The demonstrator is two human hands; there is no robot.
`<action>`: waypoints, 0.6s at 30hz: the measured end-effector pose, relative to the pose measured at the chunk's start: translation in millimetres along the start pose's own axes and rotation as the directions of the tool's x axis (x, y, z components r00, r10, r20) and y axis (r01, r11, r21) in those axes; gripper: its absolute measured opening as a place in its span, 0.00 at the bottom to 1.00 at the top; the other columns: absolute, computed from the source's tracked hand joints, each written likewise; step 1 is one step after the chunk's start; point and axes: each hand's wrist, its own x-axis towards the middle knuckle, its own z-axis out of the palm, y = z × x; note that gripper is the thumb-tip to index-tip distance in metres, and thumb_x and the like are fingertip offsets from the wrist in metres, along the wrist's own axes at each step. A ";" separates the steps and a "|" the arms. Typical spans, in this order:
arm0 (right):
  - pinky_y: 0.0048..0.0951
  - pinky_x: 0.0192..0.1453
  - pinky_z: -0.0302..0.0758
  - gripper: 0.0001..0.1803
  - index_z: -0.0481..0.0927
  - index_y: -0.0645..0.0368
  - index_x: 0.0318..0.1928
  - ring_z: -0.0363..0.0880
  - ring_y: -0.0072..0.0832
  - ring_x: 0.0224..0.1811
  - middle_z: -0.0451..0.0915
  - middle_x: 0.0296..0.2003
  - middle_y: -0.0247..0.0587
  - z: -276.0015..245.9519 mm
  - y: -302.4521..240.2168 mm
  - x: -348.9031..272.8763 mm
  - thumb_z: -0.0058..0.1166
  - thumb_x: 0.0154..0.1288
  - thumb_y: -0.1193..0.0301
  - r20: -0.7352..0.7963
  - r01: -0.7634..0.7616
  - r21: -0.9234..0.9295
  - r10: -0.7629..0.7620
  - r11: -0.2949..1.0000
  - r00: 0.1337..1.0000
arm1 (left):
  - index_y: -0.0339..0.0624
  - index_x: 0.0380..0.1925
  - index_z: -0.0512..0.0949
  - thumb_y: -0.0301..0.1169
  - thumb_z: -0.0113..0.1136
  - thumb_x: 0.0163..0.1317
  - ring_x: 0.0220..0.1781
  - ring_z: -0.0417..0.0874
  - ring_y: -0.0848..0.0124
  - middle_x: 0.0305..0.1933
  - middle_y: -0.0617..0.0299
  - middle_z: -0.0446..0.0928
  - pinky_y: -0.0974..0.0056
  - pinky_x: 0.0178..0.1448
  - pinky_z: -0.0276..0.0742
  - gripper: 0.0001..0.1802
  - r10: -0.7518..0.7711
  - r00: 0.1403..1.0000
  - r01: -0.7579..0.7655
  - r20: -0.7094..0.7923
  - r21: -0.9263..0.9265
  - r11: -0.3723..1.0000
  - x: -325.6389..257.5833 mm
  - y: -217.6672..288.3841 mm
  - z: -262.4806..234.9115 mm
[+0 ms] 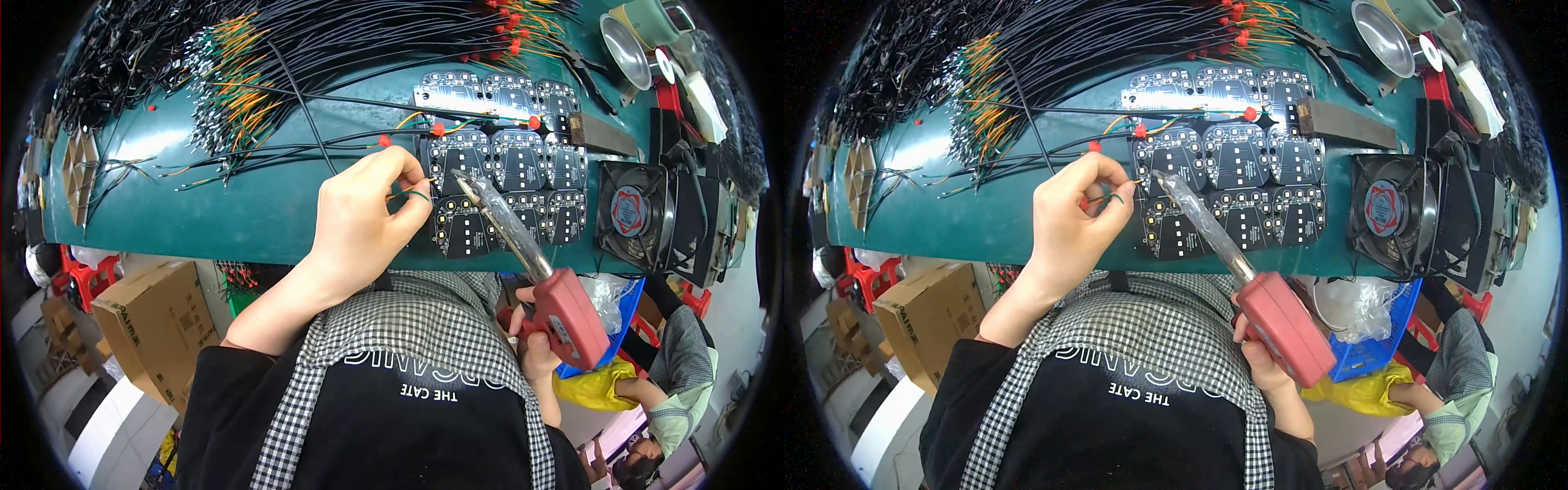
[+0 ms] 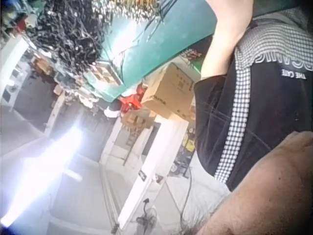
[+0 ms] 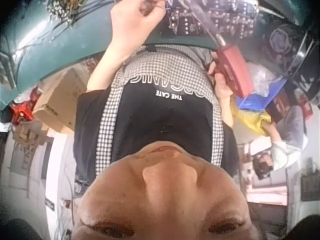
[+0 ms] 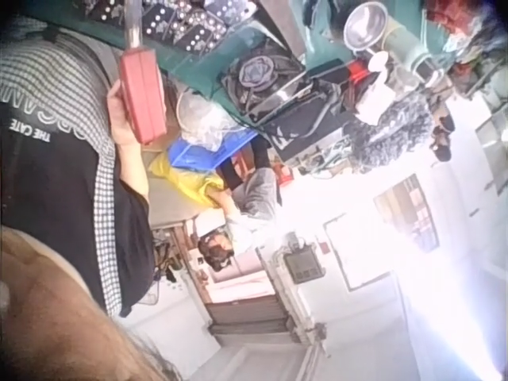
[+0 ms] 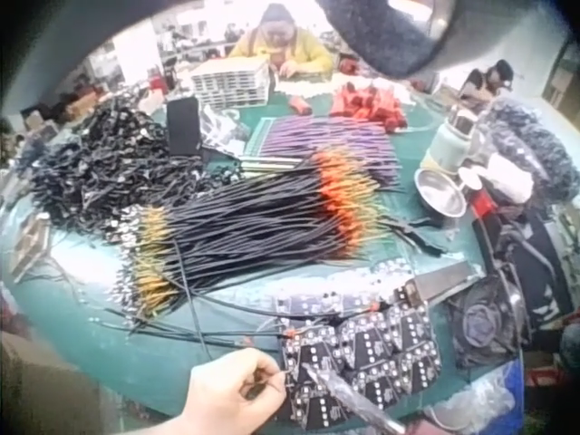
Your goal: The person solders wires to a printed circuit board using a soldering iron and solder wire.
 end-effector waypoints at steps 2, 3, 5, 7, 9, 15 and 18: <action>0.21 0.23 0.66 0.40 0.62 0.69 0.56 0.69 0.24 0.22 0.73 0.44 0.53 1.8 -1.2 1.0 0.58 0.56 0.50 0.001 -0.003 0.004 0.003 1.000 1.000 | 0.40 0.25 0.72 0.23 0.60 0.47 0.25 0.77 0.67 0.24 0.60 0.75 0.67 0.28 0.71 0.07 -0.003 1.000 0.003 0.006 -0.001 1.000 0.3 -0.3 0.3; 0.21 0.23 0.66 0.39 0.62 0.69 0.56 0.69 0.24 0.22 0.73 0.43 0.53 2.1 -1.5 1.3 0.58 0.56 0.50 0.001 -0.004 0.007 0.004 1.000 1.000 | 0.40 0.25 0.71 0.23 0.60 0.47 0.25 0.77 0.67 0.24 0.60 0.75 0.67 0.28 0.71 0.07 0.008 1.000 -0.008 0.002 0.009 1.000 0.5 -0.4 0.6; 0.21 0.23 0.66 0.39 0.62 0.69 0.56 0.69 0.25 0.23 0.73 0.43 0.52 0.7 0.3 1.1 0.58 0.56 0.50 0.004 -0.005 0.009 0.005 1.000 1.000 | 0.40 0.24 0.71 0.23 0.60 0.47 0.25 0.77 0.66 0.24 0.60 0.75 0.66 0.28 0.71 0.07 0.018 1.000 -0.018 -0.001 0.019 1.000 0.6 -0.3 1.0; 0.21 0.23 0.67 0.39 0.61 0.69 0.56 0.69 0.25 0.23 0.73 0.42 0.52 -1.0 1.8 1.3 0.58 0.56 0.51 0.008 -0.006 0.012 0.005 1.000 1.000 | 0.39 0.24 0.71 0.23 0.60 0.47 0.24 0.77 0.66 0.24 0.60 0.75 0.65 0.27 0.71 0.07 0.030 1.000 -0.030 0.000 0.036 0.999 0.7 0.4 1.1; 0.20 0.30 0.70 0.42 0.62 0.70 0.57 0.74 0.22 0.25 0.77 0.40 0.49 -2.9 2.1 1.6 0.66 0.50 0.58 0.004 -0.083 0.114 0.083 0.990 0.997 | 0.40 0.24 0.71 0.23 0.60 0.47 0.24 0.77 0.65 0.24 0.60 0.75 0.65 0.26 0.70 0.07 0.011 1.000 -0.012 0.007 0.040 0.999 1.3 2.6 0.8; 0.20 0.30 0.73 0.40 0.66 0.75 0.53 0.75 0.20 0.25 0.78 0.31 0.42 -9.7 5.6 2.9 0.67 0.47 0.57 0.033 -0.080 -0.033 0.081 0.996 0.996 | 0.40 0.24 0.70 0.24 0.60 0.48 0.24 0.77 0.64 0.24 0.60 0.75 0.64 0.26 0.70 0.07 0.033 0.999 -0.033 0.001 0.075 0.997 1.6 1.1 1.3; 0.22 0.34 0.75 0.35 0.70 0.72 0.51 0.78 0.24 0.28 0.79 0.30 0.42 -9.3 2.8 2.9 0.67 0.48 0.59 0.037 -0.101 -0.017 0.101 0.995 0.994 | 0.40 0.24 0.70 0.24 0.60 0.47 0.24 0.77 0.64 0.24 0.60 0.75 0.64 0.26 0.70 0.07 0.038 0.999 -0.039 0.008 0.078 0.996 1.8 1.3 0.8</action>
